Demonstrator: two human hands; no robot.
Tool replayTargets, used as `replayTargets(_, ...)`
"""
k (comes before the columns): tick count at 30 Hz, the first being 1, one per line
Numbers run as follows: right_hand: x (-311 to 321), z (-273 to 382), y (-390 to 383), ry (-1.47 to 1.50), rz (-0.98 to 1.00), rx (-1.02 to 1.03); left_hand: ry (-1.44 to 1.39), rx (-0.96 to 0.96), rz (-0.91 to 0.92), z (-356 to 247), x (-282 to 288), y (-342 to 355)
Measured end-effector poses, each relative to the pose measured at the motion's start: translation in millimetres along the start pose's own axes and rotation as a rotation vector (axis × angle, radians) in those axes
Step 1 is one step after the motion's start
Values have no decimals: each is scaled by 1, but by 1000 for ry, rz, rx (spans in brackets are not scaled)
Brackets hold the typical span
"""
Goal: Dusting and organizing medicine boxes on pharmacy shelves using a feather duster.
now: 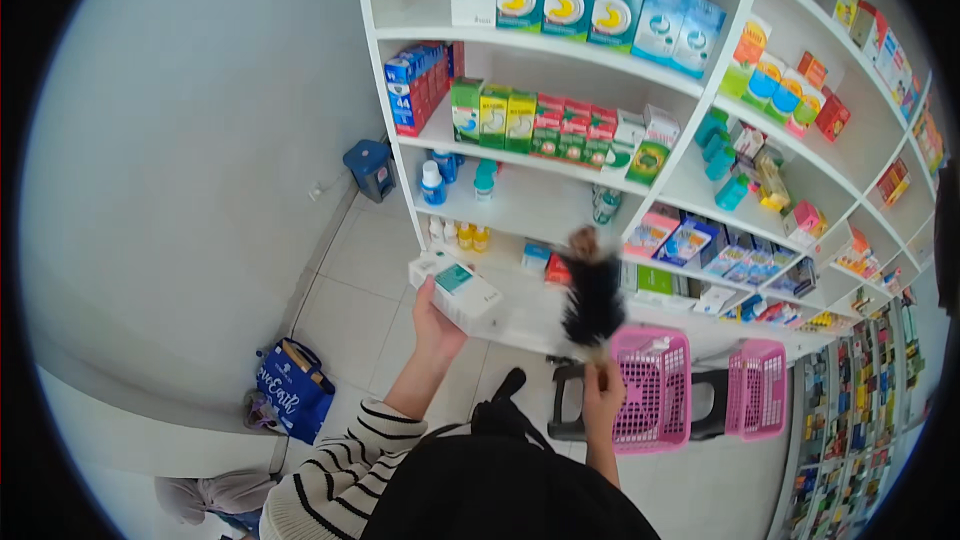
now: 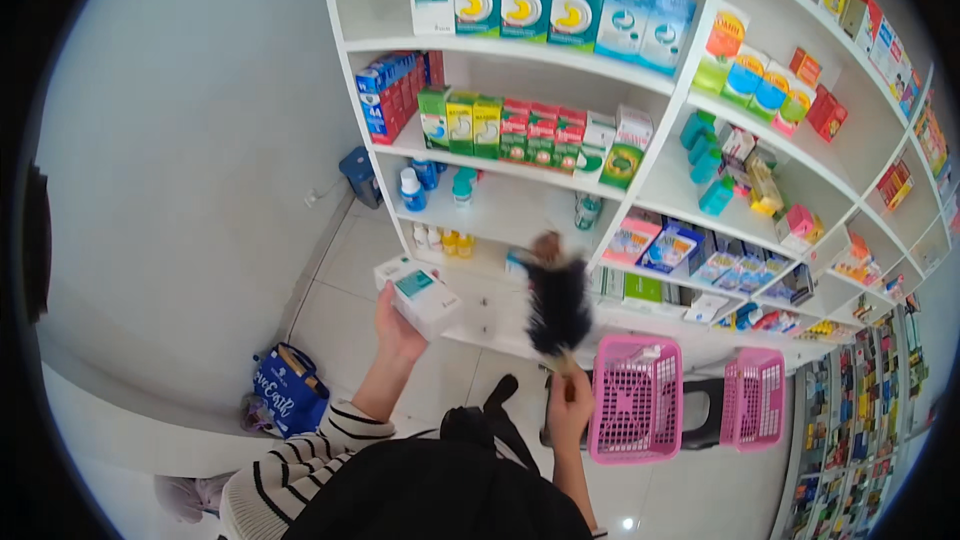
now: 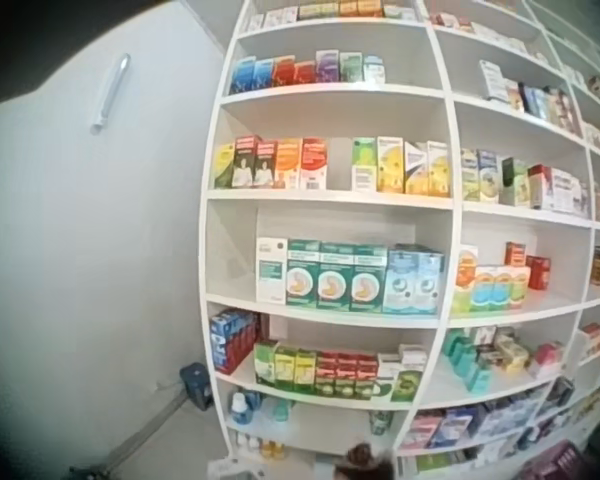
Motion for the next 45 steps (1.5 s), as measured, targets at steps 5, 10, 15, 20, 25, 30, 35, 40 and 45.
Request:
replayTargets(5, 45, -37, 11, 9, -152, -1, 314, -380, 345, -72, -80, 76)
replayTargets(10, 56, -45, 13, 4, -185, -11, 777, -766, 415, -146, -187, 134)
replayTargets(15, 69, -48, 18, 176, -298, -89, 982, -978, 442, -187, -253, 208)
replayTargets(20, 93, -76, 27, 153, -356, -68, 715, -808, 512, -189, -249, 274)
replayTargets(25, 98, -66, 26, 226, -436, -152, 648, -632, 594, -177, -250, 293)
replayTargets(30, 92, -54, 26, 261, -440, -146, 628, -571, 584, -173, -246, 307)
replayTargets(35, 90, -60, 21, 271, -391, -151, 922, -783, 532, -165, -242, 312)
replayTargets(40, 90, -61, 10, 300, -424, -174, 1144, -914, 523, -178, -236, 313)
replayTargets(45, 98, -70, -7, 298, -376, -209, 1497, -1031, 411, -176, -226, 295)
Point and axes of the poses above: each hand's wrist, its own y-axis towards the middle knuckle, its own x-axis out of the back of the hand, z = x × y, the point moved 2 cm from there along y, towards the middle knuckle, and after that the axes turned 6 degrees about -x, right-handed, at the moved point
